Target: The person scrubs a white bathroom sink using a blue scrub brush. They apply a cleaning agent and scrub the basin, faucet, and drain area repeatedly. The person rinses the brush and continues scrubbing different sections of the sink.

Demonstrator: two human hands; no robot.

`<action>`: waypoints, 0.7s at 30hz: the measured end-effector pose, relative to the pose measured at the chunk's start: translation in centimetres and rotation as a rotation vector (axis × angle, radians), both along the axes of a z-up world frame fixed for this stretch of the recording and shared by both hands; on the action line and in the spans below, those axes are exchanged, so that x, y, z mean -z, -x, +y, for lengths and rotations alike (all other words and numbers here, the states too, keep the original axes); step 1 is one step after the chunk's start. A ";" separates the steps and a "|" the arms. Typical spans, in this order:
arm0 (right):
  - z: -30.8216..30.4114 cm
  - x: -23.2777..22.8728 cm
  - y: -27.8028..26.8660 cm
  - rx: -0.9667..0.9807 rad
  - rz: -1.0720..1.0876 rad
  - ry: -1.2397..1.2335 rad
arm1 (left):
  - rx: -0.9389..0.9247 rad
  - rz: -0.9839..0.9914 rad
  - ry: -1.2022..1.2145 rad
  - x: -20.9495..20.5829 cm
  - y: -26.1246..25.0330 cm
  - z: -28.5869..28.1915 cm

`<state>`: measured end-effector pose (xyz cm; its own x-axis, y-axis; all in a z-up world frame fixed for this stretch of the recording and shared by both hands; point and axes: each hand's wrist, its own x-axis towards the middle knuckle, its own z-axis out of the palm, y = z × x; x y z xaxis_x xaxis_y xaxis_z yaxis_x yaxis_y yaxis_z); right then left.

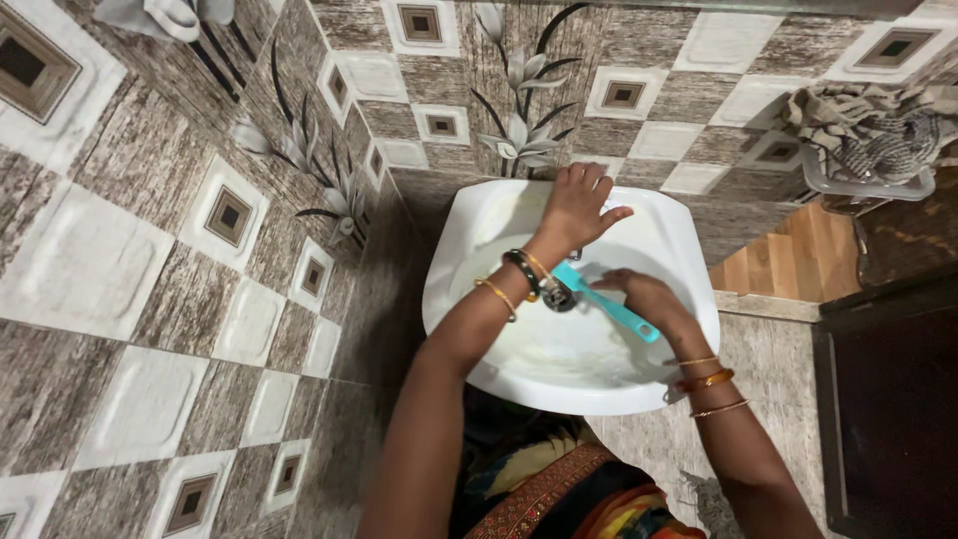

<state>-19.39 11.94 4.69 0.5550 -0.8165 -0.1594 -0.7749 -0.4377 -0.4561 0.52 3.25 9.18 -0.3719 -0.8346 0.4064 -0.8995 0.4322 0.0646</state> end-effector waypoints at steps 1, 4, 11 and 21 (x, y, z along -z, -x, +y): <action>-1.0 0.2 0.6 -0.002 0.037 0.001 | -0.058 -0.021 -0.015 -0.1 0.8 -0.1; -2.8 1.0 1.6 -0.115 0.168 -0.077 | -0.232 -0.145 -0.062 -0.7 3.2 -1.4; -4.7 10.2 -6.5 0.004 0.147 -0.150 | -0.366 -0.147 -0.197 -0.8 4.5 -2.3; -5.4 15.8 -7.5 0.166 0.169 0.253 | 0.080 0.660 -0.183 3.2 0.6 -0.4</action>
